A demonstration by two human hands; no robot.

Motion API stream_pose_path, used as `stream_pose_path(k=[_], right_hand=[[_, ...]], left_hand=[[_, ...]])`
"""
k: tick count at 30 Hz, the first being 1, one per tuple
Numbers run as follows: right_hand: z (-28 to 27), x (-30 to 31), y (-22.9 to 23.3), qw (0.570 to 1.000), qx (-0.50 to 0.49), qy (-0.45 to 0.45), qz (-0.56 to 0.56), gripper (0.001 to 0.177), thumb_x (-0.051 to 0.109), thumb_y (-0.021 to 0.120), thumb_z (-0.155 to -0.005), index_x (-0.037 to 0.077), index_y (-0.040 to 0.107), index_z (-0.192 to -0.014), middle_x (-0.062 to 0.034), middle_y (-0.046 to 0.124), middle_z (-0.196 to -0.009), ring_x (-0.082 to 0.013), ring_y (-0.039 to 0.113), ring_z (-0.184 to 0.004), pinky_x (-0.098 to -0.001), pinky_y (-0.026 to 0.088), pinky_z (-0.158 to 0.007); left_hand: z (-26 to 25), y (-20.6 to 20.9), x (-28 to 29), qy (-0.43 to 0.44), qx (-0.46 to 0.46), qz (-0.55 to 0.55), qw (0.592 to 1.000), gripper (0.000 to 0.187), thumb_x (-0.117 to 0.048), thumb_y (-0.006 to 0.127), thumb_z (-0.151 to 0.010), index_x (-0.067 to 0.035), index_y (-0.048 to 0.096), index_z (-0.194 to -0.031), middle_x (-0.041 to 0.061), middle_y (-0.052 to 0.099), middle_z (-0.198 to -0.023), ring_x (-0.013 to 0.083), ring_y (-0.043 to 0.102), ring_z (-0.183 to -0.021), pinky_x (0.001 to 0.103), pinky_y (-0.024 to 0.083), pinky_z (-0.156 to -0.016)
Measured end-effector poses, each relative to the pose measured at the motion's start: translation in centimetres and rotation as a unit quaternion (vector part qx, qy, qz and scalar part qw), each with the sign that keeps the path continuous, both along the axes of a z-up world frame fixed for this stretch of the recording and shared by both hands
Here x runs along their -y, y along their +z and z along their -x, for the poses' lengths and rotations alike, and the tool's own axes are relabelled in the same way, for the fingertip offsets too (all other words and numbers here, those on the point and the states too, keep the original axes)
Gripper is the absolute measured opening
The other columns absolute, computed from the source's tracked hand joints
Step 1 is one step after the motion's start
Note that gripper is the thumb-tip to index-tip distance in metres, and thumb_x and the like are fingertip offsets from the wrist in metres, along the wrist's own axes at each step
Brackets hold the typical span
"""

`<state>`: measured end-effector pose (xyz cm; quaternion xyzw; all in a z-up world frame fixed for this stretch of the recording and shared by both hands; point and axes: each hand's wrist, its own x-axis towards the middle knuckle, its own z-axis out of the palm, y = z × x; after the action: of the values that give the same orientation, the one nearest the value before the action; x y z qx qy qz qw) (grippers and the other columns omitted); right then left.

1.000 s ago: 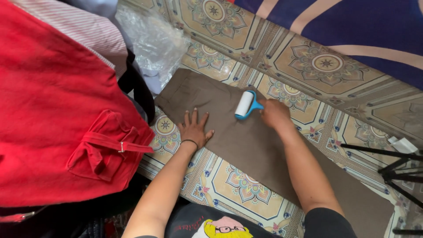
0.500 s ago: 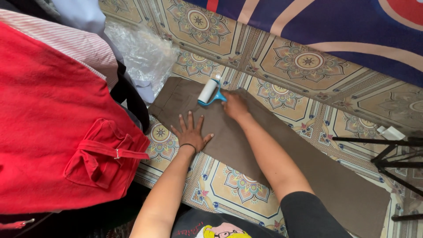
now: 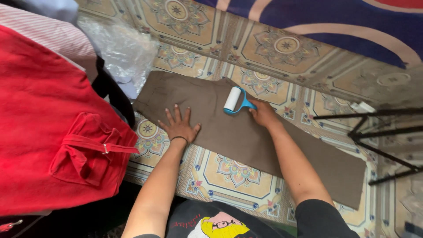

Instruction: Cleaning a pair of pants with a lint roller, folding them, and inserting them into a plastic bag for shipping.

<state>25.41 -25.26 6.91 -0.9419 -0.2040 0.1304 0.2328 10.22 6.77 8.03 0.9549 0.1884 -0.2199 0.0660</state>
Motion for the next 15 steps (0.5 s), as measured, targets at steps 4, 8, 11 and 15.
stream_pose_path(k=[4,8,11,15], right_hand=[[1.9,0.5,2.4,0.998,0.024,-0.034,0.042,0.04,0.017,0.066,-0.096,0.017,0.066,-0.136,-0.0241,0.071,-0.12,-0.0471,0.065,-0.116,-0.0591,0.053,-0.099],[1.1,-2.5,2.0,0.998,0.02,-0.051,0.033,0.042,0.022,0.063,-0.099,0.022,0.062,-0.141,-0.0212,0.07,-0.121,-0.0438,0.065,-0.119,-0.0559,0.053,-0.101],[-1.2,-5.5,-0.2,0.997,0.012,-0.071,0.001,0.043,0.022,0.063,-0.098,0.024,0.061,-0.141,-0.0198,0.071,-0.119,-0.0425,0.066,-0.116,-0.0548,0.054,-0.1],[-5.3,-8.1,-3.5,0.997,0.024,-0.072,-0.004,0.042,0.023,0.064,-0.096,0.025,0.062,-0.139,-0.0154,0.073,-0.116,-0.0386,0.069,-0.113,-0.0528,0.057,-0.096]], left_hand=[[-0.3,-1.5,1.5,0.01,0.002,0.016,1.0,0.081,-0.065,0.038,-0.096,-0.034,0.009,-0.165,0.01,-0.008,-0.174,0.0467,-0.014,-0.156,0.082,-0.001,-0.111],[-0.2,-1.5,2.4,0.02,0.016,0.023,0.999,0.081,-0.058,0.038,-0.097,-0.026,0.009,-0.166,0.016,-0.006,-0.173,0.0509,-0.014,-0.154,0.081,0.001,-0.111],[0.0,-1.5,2.2,0.01,0.014,0.029,0.999,0.082,-0.057,0.036,-0.098,-0.024,0.006,-0.166,0.018,-0.007,-0.173,0.0521,-0.016,-0.153,0.081,0.003,-0.111],[-0.1,-1.8,1.6,0.005,0.019,0.051,0.999,0.083,-0.059,0.033,-0.097,-0.024,0.005,-0.166,0.018,-0.01,-0.172,0.0524,-0.019,-0.153,0.081,0.003,-0.111]])
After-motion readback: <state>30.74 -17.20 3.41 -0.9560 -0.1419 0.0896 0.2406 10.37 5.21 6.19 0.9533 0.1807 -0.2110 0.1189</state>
